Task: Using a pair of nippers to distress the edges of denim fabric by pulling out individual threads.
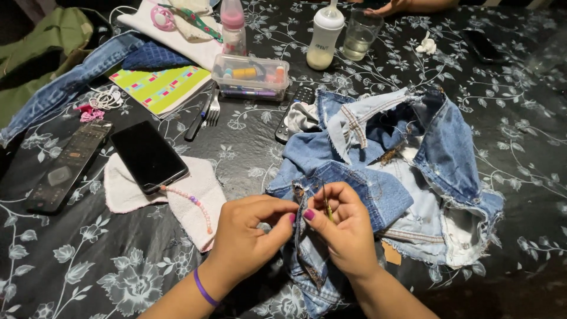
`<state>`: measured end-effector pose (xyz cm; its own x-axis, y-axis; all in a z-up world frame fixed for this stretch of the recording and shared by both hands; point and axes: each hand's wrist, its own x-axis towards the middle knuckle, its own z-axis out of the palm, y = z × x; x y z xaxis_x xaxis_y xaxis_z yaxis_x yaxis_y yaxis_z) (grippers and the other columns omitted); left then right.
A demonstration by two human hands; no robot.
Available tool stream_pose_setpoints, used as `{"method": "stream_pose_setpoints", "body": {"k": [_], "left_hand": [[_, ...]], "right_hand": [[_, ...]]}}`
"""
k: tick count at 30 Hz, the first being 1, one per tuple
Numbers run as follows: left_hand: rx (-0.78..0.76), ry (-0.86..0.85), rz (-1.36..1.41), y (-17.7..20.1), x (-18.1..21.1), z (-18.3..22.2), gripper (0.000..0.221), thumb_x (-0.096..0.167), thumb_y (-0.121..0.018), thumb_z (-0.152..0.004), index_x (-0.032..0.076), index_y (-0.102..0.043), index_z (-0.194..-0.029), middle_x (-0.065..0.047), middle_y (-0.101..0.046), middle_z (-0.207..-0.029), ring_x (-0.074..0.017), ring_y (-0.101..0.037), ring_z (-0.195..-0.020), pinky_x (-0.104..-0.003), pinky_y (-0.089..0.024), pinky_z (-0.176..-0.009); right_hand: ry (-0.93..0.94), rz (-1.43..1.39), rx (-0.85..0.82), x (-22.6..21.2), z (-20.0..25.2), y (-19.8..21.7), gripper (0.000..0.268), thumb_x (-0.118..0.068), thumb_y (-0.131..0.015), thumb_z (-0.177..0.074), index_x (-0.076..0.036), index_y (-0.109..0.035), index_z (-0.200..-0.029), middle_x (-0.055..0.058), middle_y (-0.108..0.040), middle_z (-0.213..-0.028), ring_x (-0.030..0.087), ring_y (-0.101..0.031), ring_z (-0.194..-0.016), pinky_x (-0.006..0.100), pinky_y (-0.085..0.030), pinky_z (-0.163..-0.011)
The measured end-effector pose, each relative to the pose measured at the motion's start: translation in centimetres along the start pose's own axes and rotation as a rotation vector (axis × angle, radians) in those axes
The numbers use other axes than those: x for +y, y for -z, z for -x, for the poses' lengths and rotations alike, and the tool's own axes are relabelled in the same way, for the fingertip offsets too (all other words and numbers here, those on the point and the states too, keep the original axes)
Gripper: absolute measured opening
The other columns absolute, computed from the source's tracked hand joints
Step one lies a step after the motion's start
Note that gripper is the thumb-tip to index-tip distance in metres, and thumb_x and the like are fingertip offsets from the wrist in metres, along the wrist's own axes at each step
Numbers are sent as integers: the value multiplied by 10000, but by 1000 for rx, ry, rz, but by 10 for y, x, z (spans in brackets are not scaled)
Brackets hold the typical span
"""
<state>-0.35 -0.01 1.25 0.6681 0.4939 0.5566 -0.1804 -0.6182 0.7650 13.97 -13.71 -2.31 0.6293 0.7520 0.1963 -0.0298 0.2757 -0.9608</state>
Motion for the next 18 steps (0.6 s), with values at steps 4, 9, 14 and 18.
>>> {"method": "stream_pose_setpoints", "body": {"k": [4,9,14,18], "left_hand": [[-41,-65,1,-5,-4,2,192,98,-805,-832,106,-827,-1023,-52,-849,-972,-166,-809,-837,-287,-636,-789],[-55,-94,-39,-6,1,2,269,124,-806,-872,143,-786,-1139,-47,-743,-989,-183,-752,-869,-303,-596,-809],[-25,-93,-74,-6,-1,4,287,137,-812,-867,137,-786,-1153,-53,-721,-995,-167,-727,-826,-290,-591,-787],[-17,-28,-5,-7,-5,5,300,141,-790,-867,153,-780,-1166,-56,-739,-1060,-132,-722,-851,-242,-621,-693]], "right_hand": [[-97,-104,66,1,-2,1,263,-23,-786,-934,-43,-609,-1127,85,-655,-975,130,-610,-872,256,-524,-812],[-235,-156,34,3,-3,3,277,-66,-768,-952,-30,-547,-1116,86,-588,-723,141,-612,-476,237,-506,-374],[-212,-162,-11,3,0,5,249,-107,-810,-914,-31,-625,-1064,93,-668,-790,113,-626,-618,217,-494,-528],[-193,20,10,0,3,4,330,-9,-898,-795,6,-699,-1058,56,-661,-832,82,-591,-713,228,-523,-663]]}}
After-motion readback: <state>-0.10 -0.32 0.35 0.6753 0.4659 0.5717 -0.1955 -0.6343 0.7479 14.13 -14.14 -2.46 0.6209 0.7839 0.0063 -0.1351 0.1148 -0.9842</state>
